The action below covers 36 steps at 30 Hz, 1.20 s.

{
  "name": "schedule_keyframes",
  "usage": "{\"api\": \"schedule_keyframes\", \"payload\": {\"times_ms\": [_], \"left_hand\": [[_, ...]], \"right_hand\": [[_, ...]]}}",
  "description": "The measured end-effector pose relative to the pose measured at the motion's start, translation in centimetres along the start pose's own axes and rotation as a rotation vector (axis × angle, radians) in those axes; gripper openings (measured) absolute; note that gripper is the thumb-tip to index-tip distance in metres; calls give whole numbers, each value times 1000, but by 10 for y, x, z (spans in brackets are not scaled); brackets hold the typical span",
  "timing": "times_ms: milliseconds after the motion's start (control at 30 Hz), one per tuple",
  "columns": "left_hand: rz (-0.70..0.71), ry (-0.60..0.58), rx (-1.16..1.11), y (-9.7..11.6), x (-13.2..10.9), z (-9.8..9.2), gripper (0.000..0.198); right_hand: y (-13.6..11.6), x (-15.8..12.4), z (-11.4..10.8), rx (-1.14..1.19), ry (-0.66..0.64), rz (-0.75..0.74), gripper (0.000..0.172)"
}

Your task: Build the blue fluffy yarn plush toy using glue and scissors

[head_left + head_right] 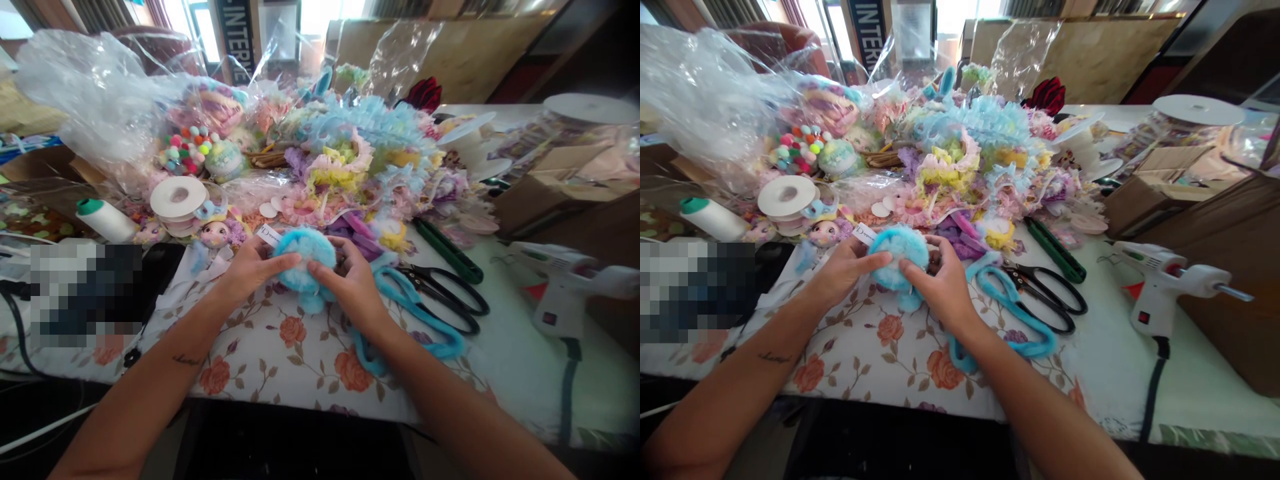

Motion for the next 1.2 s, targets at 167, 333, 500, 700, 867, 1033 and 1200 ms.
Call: {"api": "schedule_keyframes", "payload": {"times_ms": [167, 333, 500, 700, 867, 1033, 1200], "left_hand": [[-60, -13, -113, -6, 0, 3, 45], [-52, 21, 6, -8, 0, -2, 49], [-59, 50, 46, -10, 0, -6, 43], [-92, 92, -34, -11, 1, -8, 52], [-102, 72, -32, -10, 0, -8, 63], [-112, 148, 21, -9, -3, -16, 73], [-76, 116, 43, -6, -1, -12, 55]], "right_hand": [[-2, 0, -1, -10, 12, 20, 54], [-4, -2, -2, -47, 16, 20, 52], [-2, -1, -1, -51, 12, 15, 56], [-1, -2, 0, -31, 5, 1, 60], [-2, -2, 2, -35, -7, -2, 60], [-2, -2, 3, -24, -14, 1, 60], [0, -2, 5, 2, -32, 16, 60]]}}
Point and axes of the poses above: each hand's wrist, its own x-axis towards the middle knuckle, its own z-axis out of the palm, y = z × x, the point moved 9 cm from there along x, towards the middle knuckle, and after that the axes turned 7 degrees about -x, right-handed, at the moved point
